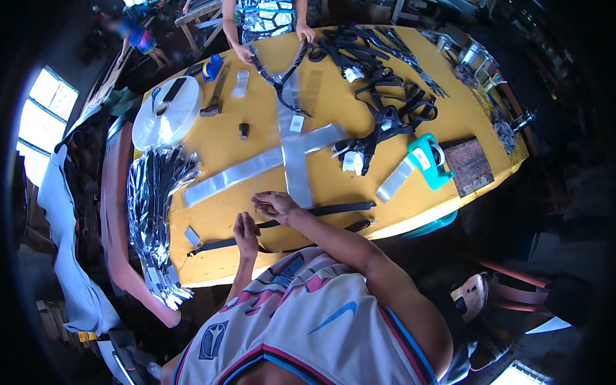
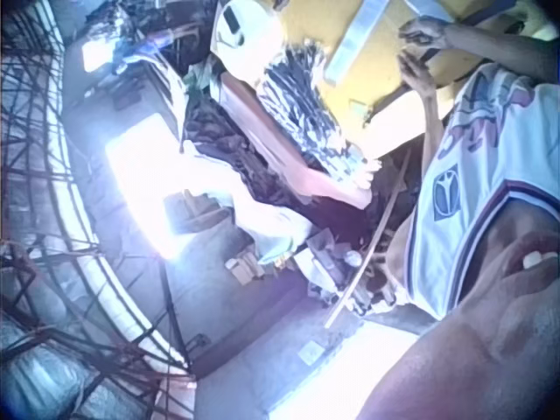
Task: Assembling and applying adhesive components to black leather straps on a workshop table.
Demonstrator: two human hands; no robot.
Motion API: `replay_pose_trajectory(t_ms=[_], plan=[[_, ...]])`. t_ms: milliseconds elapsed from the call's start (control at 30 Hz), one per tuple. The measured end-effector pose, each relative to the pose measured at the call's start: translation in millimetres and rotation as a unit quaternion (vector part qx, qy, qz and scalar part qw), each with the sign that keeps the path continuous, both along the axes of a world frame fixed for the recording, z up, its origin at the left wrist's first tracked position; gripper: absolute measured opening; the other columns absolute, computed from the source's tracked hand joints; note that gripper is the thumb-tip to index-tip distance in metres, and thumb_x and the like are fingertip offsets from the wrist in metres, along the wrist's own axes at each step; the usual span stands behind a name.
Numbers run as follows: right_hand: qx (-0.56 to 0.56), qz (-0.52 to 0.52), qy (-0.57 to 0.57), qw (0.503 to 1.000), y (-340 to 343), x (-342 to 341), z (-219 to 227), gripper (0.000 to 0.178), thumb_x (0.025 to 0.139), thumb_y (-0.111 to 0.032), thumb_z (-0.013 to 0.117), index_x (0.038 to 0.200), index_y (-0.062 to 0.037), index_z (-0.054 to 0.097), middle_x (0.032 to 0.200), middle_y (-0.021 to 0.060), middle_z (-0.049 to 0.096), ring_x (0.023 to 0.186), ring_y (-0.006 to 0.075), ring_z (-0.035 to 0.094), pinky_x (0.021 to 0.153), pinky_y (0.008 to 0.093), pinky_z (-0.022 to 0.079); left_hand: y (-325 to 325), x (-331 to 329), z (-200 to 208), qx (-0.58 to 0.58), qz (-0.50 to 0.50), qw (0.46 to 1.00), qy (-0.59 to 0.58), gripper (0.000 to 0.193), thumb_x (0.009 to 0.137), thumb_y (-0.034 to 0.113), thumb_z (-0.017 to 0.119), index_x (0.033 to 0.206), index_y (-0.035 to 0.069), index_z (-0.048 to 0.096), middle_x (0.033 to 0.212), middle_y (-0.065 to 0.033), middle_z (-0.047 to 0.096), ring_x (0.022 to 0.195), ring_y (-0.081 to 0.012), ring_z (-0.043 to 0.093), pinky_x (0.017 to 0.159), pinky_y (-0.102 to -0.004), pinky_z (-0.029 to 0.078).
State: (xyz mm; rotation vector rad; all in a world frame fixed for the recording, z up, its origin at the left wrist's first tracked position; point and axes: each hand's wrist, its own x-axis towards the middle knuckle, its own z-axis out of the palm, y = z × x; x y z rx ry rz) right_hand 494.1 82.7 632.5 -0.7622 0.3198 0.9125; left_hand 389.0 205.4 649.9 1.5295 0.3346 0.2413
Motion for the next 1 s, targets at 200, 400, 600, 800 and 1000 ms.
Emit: replay_pose_trajectory(t_ms=[200, 400, 600, 800, 1000], plan=[[-0.052, 0.013, -0.079, 0.995, 14.4, -28.2, 15.1, 0.018, 0.092, -0.022, 0.071, 0.106, -0.0122, 0.068, 0.102, 0.0028, 0.073, 0.087, 0.0115, 0.070, 0.068, 0.0214, 0.050, 5.3, -21.1, 38.9, -0.122, 0.055, 0.991, 0.028, 0.037, 0.106, 0.036, 0.047, 0.089, 0.004, 0.056, 0.066, -0.0022, 0.054, 0.054, -0.0088, 0.051, 0.052, -0.0228, 0.043], [-0.021, -0.018, -0.011, 1.000, 20.8, -22.5, 15.0, 0.019, 0.093, -0.020, 0.069, 0.110, -0.0113, 0.067, 0.103, 0.0025, 0.073, 0.088, 0.0129, 0.070, 0.068, 0.0236, 0.053, 15.2, -54.1, 32.5, -0.037, 0.019, 0.999, -0.005, 0.027, 0.106, 0.020, 0.048, 0.090, 0.001, 0.057, 0.069, -0.0033, 0.056, 0.059, -0.0070, 0.054, 0.055, -0.0220, 0.046], [0.114, -0.141, -0.069, 0.981, 4.5, 80.7, -5.4, 0.020, 0.093, -0.015, 0.065, 0.111, -0.0068, 0.064, 0.107, 0.0057, 0.071, 0.098, 0.0175, 0.070, 0.063, 0.0229, 0.054, 34.9, -144.2, 19.6, -0.045, 0.025, 0.994, 0.097, 0.028, 0.106, 0.021, 0.047, 0.092, -0.001, 0.057, 0.069, -0.0039, 0.057, 0.061, -0.0094, 0.056, 0.057, -0.0244, 0.047], [-0.009, -0.257, -0.138, 0.957, -29.7, 96.3, 70.9, 0.014, 0.096, -0.016, 0.063, 0.108, -0.0096, 0.066, 0.105, 0.0059, 0.073, 0.089, 0.0164, 0.072, 0.071, 0.0260, 0.052, 80.9, -247.5, -42.4, 0.057, 0.000, 0.982, 0.178, 0.036, 0.103, 0.032, 0.054, 0.088, 0.001, 0.059, 0.067, -0.0035, 0.059, 0.057, -0.0090, 0.054, 0.055, -0.0242, 0.046], [-0.058, -0.278, -0.259, 0.923, -93.4, 37.1, 116.0, 0.023, 0.096, -0.022, 0.066, 0.116, -0.0112, 0.066, 0.108, 0.0064, 0.074, 0.091, 0.0169, 0.073, 0.074, 0.0250, 0.052, 251.9, 40.8, 386.9, 0.712, 0.263, 0.651, -0.006, 0.041, 0.106, 0.027, 0.039, 0.135, 0.004, 0.057, 0.126, -0.0070, 0.062, 0.119, -0.0198, 0.055, 0.110, -0.0318, 0.035]])
